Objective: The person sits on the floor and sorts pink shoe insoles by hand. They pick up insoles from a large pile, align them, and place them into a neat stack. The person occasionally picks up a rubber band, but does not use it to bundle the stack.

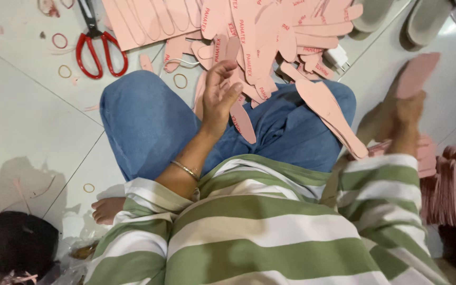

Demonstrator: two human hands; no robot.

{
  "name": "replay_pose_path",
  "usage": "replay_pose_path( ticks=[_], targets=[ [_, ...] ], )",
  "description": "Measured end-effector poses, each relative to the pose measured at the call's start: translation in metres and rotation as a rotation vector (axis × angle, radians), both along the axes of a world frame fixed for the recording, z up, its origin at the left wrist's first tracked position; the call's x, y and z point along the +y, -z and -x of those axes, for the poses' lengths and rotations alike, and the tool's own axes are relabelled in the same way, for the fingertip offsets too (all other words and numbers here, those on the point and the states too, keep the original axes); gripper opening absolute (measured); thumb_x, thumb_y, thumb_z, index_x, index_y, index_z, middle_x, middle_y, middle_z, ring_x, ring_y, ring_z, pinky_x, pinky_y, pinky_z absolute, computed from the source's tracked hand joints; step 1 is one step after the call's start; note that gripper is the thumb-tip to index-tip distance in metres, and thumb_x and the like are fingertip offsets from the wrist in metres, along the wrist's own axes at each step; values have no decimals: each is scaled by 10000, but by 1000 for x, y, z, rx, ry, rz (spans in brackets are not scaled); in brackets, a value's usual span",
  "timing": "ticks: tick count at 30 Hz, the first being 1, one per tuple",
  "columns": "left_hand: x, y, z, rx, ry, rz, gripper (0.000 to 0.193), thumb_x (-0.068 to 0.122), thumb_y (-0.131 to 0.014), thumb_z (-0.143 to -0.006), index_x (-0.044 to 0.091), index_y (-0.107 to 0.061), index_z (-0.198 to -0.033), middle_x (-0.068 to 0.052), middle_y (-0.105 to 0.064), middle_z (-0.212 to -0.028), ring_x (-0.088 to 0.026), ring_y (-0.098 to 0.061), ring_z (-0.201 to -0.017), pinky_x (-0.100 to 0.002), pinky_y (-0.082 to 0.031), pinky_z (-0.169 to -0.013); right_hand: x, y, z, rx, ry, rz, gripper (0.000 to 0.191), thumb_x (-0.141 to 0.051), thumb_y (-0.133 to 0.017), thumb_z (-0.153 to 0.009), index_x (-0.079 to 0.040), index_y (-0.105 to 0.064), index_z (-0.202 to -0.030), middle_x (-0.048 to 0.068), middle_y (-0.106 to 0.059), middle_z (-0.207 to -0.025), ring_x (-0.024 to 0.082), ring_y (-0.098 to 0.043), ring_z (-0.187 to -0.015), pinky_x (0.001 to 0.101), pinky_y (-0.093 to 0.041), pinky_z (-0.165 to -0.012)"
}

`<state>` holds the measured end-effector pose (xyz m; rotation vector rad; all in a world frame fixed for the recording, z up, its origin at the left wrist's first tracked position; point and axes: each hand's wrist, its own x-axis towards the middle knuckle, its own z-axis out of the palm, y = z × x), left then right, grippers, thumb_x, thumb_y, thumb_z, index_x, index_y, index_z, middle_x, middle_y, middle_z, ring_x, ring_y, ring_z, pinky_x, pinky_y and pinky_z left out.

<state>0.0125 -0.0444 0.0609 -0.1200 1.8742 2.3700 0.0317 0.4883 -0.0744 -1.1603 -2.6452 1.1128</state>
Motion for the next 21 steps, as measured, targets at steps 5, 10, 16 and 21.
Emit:
replay_pose_path(
  ticks=[5,10,16,21],
  targets=[
    [2,-1,-5,8,192,-101,647,264,-753,-994,58,-459,-1532,-68,-487,-1471,-214,-442,-1430,-431,-314,-1276,-34,-131,-19,364,-73,496,715,37,-505,-1018,-45,-222,-1669,180,-620,-1237,274,-655,-978,374,-557,-846],
    [24,-8,-22,30,561,-227,953,353,-820,-921,71,-261,-1639,-77,-331,-1667,-210,-280,-1573,-426,-216,-1296,-191,-207,-52,181,-347,812,978,74,-540,-943,-177,-55,-1754,121,-553,-1455,132,-654,-1109,273,-578,-872],
    [24,-21,-33,-213,557,-771,795,287,-790,-944,32,-379,-1575,-140,-468,-1590,-246,-459,-1484,-406,-400,-1249,-342,-193,-55,294,-993,674,1096,45,-664,-977,-114,183,-1655,207,-169,-1727,324,-344,-1540,394,-366,-1208],
    [16,-30,-30,-319,448,-635,426,146,-693,-992,-46,-638,-1369,-159,-660,-1339,-233,-630,-1225,-378,-511,-1084,-369,-200,-59,359,-945,448,1139,-78,-729,-988,-61,224,-1612,267,-274,-1674,350,-438,-1516,411,-415,-1201]
  ],
)
